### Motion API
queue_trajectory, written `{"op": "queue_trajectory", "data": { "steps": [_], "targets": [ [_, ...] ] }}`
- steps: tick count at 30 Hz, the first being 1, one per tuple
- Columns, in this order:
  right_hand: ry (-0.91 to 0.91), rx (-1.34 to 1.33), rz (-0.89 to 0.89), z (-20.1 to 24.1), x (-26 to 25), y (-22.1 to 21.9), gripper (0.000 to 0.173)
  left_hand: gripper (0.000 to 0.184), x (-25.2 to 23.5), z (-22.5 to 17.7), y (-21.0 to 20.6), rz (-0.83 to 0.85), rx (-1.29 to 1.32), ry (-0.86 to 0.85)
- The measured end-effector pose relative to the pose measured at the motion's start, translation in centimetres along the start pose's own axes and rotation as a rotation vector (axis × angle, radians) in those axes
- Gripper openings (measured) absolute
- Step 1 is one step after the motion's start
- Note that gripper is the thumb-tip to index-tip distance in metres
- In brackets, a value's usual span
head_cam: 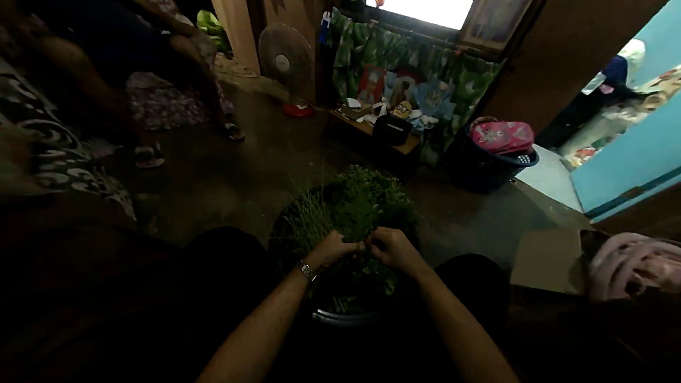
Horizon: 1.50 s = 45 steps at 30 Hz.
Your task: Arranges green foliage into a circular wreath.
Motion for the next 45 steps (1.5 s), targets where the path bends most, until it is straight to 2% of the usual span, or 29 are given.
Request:
{"op": "queue_trajectory", "data": {
  "steps": [6,15,24,27,30,34,38,40,42,43,45],
  "targets": [
    [0.023,-0.022,0.043,0.1,-0.2,-0.3,0.029,0.018,0.8,-0.6,0.3,-0.004,-0.051,0.027],
    [0.052,-0.065,0.047,0.1,0.0,-0.2,0.020,0.010,0.5,-0.6,0.4,0.018,-0.095,-0.013],
    [0.075,-0.045,0.034,0.4,0.1,-0.5,0.018,0.016,0.5,-0.6,0.6,0.020,-0.244,0.005],
    [-0.022,-0.093,0.014,0.2,0.0,-0.2,0.019,0.017,0.8,-1.0,0.6,0.008,-0.243,-0.008],
    [-0.117,-0.184,-0.035,-0.4,-0.1,0.0,0.019,0.019,0.7,-1.0,0.3,0.026,-0.145,-0.012],
    [-0.242,-0.276,-0.100,-1.2,0.1,1.1,0.010,0.007,0.5,-1.0,0.1,0.019,0.055,-0.060],
    [-0.227,-0.319,-0.264,-3.2,0.7,3.9,0.007,0.007,0.4,-0.4,0.8,-0.008,0.217,-0.084],
    [-0.217,-0.335,-0.397,-4.3,1.1,5.3,0.011,0.007,0.2,-0.2,1.0,-0.011,0.282,-0.094],
    [-0.199,-0.291,-0.496,-5.0,1.3,6.3,0.026,0.007,0.0,-0.1,1.2,-0.012,0.312,-0.101],
    [-0.170,-0.242,-0.507,-5.1,1.3,6.5,0.032,0.006,0.0,-0.1,1.1,-0.008,0.313,-0.098],
    [-0.082,-0.185,-0.490,-4.5,1.2,6.5,0.032,0.007,-0.1,-0.1,0.9,-0.003,0.311,-0.104]
  ]
}}
Point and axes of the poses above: each hand's wrist, its own x-axis away from the middle knuckle, its own y-axis out of the back of the hand, z = x × y, the point moved 8 cm from there along -x, towards the middle knuckle, and after that the axes turned 6 degrees about -x, right-handed, at the moved point
